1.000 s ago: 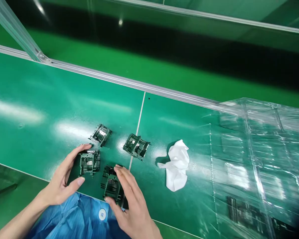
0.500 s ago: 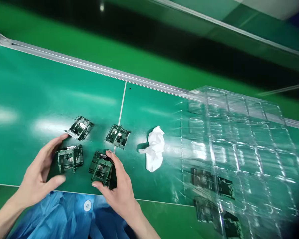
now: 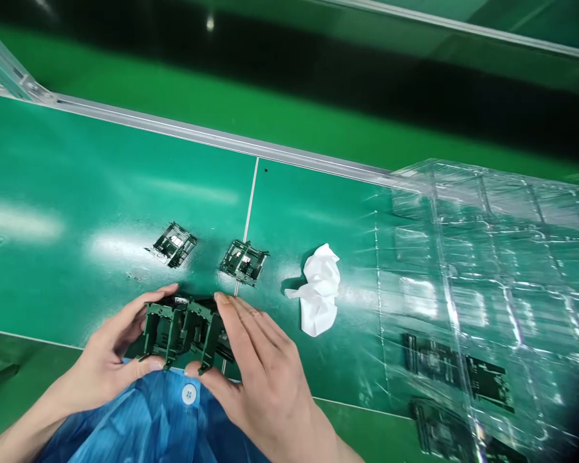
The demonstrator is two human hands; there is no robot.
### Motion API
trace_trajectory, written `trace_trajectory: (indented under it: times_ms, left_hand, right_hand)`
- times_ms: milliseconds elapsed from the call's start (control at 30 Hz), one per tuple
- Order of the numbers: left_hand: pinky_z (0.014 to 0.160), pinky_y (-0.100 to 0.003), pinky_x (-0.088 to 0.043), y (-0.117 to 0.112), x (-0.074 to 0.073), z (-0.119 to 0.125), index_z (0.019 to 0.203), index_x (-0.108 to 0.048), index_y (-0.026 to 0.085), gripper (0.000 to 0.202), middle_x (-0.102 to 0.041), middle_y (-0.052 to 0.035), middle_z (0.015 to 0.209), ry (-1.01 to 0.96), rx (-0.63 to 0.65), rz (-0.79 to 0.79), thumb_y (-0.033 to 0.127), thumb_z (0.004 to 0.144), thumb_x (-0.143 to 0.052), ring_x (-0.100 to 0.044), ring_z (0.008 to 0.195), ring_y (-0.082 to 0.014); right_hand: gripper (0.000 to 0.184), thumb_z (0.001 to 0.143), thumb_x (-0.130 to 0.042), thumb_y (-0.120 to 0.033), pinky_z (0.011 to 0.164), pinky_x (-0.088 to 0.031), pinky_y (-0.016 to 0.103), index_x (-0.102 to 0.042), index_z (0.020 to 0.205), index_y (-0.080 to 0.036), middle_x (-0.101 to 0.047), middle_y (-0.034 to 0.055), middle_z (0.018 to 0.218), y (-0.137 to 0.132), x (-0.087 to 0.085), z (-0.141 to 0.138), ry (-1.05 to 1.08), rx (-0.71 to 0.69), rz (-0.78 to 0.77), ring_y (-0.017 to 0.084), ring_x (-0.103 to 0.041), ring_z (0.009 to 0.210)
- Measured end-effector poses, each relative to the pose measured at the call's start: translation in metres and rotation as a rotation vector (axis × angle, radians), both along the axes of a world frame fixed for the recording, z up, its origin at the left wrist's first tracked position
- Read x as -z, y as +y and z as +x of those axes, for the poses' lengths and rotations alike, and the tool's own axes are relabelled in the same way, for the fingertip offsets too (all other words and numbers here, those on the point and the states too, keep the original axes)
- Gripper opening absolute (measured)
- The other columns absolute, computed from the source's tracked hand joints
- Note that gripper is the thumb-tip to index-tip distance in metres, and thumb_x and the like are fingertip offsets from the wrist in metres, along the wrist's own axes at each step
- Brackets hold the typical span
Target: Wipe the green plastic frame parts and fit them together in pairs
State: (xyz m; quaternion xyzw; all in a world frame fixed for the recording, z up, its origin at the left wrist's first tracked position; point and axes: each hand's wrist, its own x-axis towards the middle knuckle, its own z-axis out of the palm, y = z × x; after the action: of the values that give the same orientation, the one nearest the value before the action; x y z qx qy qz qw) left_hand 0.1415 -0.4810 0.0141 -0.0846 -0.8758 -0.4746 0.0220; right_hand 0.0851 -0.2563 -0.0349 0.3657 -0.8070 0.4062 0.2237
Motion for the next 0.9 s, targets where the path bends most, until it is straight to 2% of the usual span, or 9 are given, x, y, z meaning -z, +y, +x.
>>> trace_trajectory:
  times_ms: [133, 200, 300, 433, 600, 767, 900]
  left_hand:
    - [0.094, -0.029, -0.055, 0.001, 0.006, 0.0, 0.14, -0.049, 0.032, 0.061, -0.047, -0.0128, 0.148, -0.1, 0.027, 0.275, 0.031, 0.084, -0.072, -0.055, 0.126, -0.0279]
    - [0.094, -0.03, -0.055, 0.002, 0.008, -0.001, 0.14, -0.049, 0.031, 0.061, -0.045, -0.0145, 0.149, -0.123, 0.048, 0.349, 0.033, 0.084, -0.072, -0.055, 0.126, -0.0296]
    - [0.098, -0.031, -0.053, 0.005, 0.008, -0.003, 0.139, -0.051, 0.03, 0.059, -0.047, -0.0145, 0.147, -0.105, 0.06, 0.381, 0.033, 0.084, -0.071, -0.053, 0.128, -0.0297]
    - [0.095, -0.028, -0.054, 0.006, 0.008, -0.003, 0.14, -0.05, 0.031, 0.061, -0.046, -0.0139, 0.148, -0.104, 0.061, 0.382, 0.031, 0.084, -0.072, -0.054, 0.127, -0.029]
    - [0.096, -0.027, -0.053, 0.003, 0.011, -0.002, 0.141, -0.048, 0.032, 0.06, -0.044, -0.0101, 0.15, -0.074, 0.033, 0.335, 0.027, 0.086, -0.07, -0.052, 0.129, -0.0259]
    - [0.099, -0.027, -0.049, -0.001, 0.012, 0.001, 0.142, -0.047, 0.032, 0.063, -0.046, -0.0081, 0.148, -0.009, 0.0, 0.22, 0.023, 0.085, -0.071, -0.047, 0.131, -0.0245]
    - [0.098, -0.026, -0.049, -0.002, 0.005, 0.002, 0.144, -0.044, 0.033, 0.066, -0.045, -0.0075, 0.149, 0.013, -0.015, 0.106, 0.022, 0.085, -0.071, -0.046, 0.132, -0.0241]
  right_hand:
    - [0.055, 0.098, -0.049, -0.045, 0.082, -0.061, 0.041, -0.056, 0.128, 0.001, -0.069, 0.021, 0.112, 0.006, -0.024, 0.005, 0.131, 0.061, 0.059, 0.03, -0.066, 0.108]
    - [0.05, 0.094, -0.055, -0.036, 0.076, -0.061, 0.04, -0.058, 0.126, 0.002, -0.069, 0.0222, 0.11, 0.008, -0.031, 0.006, 0.178, 0.051, 0.067, 0.032, -0.067, 0.106]
    - [0.045, 0.087, -0.057, -0.024, 0.072, -0.062, 0.039, -0.06, 0.125, 0.002, -0.069, 0.0224, 0.11, 0.008, -0.035, 0.006, 0.207, 0.046, 0.069, 0.033, -0.069, 0.102]
    - [0.043, 0.089, -0.05, -0.021, 0.074, -0.062, 0.04, -0.06, 0.124, 0.001, -0.069, 0.021, 0.113, 0.007, -0.033, 0.004, 0.203, 0.046, 0.081, 0.031, -0.067, 0.105]
    - [0.048, 0.098, -0.05, -0.038, 0.087, -0.06, 0.041, -0.058, 0.126, 0.0, -0.069, 0.0203, 0.112, 0.003, -0.028, 0.002, 0.107, 0.036, 0.057, 0.031, -0.067, 0.108]
    - [0.043, 0.098, -0.051, -0.032, 0.1, -0.057, 0.04, -0.053, 0.128, -0.002, -0.067, 0.0189, 0.119, 0.0, -0.02, 0.0, 0.053, 0.007, 0.003, 0.028, -0.062, 0.118]
    - [0.045, 0.098, -0.052, -0.033, 0.105, -0.054, 0.039, -0.048, 0.132, -0.003, -0.063, 0.0184, 0.125, -0.001, -0.01, -0.001, 0.003, -0.026, -0.064, 0.026, -0.055, 0.128]
